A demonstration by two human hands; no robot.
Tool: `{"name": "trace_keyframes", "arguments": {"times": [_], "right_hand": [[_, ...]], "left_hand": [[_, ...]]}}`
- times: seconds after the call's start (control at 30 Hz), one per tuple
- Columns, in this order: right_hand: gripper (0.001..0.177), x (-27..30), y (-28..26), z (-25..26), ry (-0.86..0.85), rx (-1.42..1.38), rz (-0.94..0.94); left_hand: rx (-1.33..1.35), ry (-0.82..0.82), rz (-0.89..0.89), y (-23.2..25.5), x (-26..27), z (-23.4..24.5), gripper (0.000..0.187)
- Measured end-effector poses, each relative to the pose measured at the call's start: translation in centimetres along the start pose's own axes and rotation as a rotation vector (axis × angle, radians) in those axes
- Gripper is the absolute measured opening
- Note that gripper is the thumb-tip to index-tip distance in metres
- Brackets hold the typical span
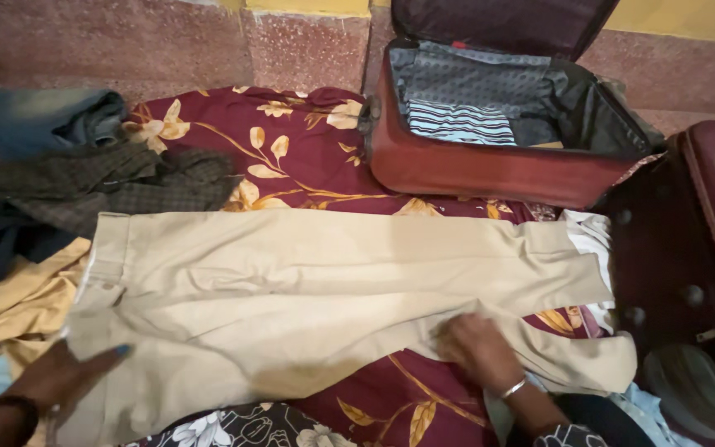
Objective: The person folds a striped t-shirt and a pair of beige trousers on a bed. The folded t-shirt is placed into an open suitcase. The person continues to fold the trousers.
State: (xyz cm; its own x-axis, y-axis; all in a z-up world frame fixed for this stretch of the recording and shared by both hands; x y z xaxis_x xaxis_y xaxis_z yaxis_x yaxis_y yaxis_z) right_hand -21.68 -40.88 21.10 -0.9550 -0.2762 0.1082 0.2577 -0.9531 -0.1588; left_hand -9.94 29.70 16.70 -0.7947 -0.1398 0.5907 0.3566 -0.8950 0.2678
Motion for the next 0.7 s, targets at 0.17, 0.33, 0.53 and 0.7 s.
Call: {"name": "trace_keyframes", "arguments": {"times": [0.17, 0.33, 0.53, 0.7], "right_hand": [[0.051, -0.6, -0.7, -2.1, 0.047, 0.148, -0.052], [0.059, -1.3, -0.5, -0.9, -0.063, 0.018, -0.239], [0.033, -2.1, -2.1, -0.5, 0.106, -0.017, -0.28], [0.018, -1.7, -2.1, 0.1, 0.25, -0.073, -0.187]], "left_hand": [[-0.204, -0.237, 0.047, -2.2, -0.2, -3.1, 0.09], [0.101, -0.188, -0.073, -3.8, 0.4, -2.6, 0.088], [0.123, 0.728, 0.056, -3.4, 2.3, -2.3, 0.084], [0.229, 0.704, 0.139, -4.7, 2.7, -0.1, 0.08]]}}
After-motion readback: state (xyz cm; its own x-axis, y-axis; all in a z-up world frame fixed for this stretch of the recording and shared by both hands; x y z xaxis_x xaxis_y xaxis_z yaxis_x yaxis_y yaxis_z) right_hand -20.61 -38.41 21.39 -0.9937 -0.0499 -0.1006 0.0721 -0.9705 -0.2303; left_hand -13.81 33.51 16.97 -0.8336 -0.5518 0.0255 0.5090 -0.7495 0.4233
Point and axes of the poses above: each hand's wrist, its own x-axis away from the middle knuckle, its own z-axis out of the back of the hand, y = z × x, the point moved 2 cm from there along -x, towards the middle knuckle, and after that the axes turned 12 degrees about -y, right-handed, at the moved point
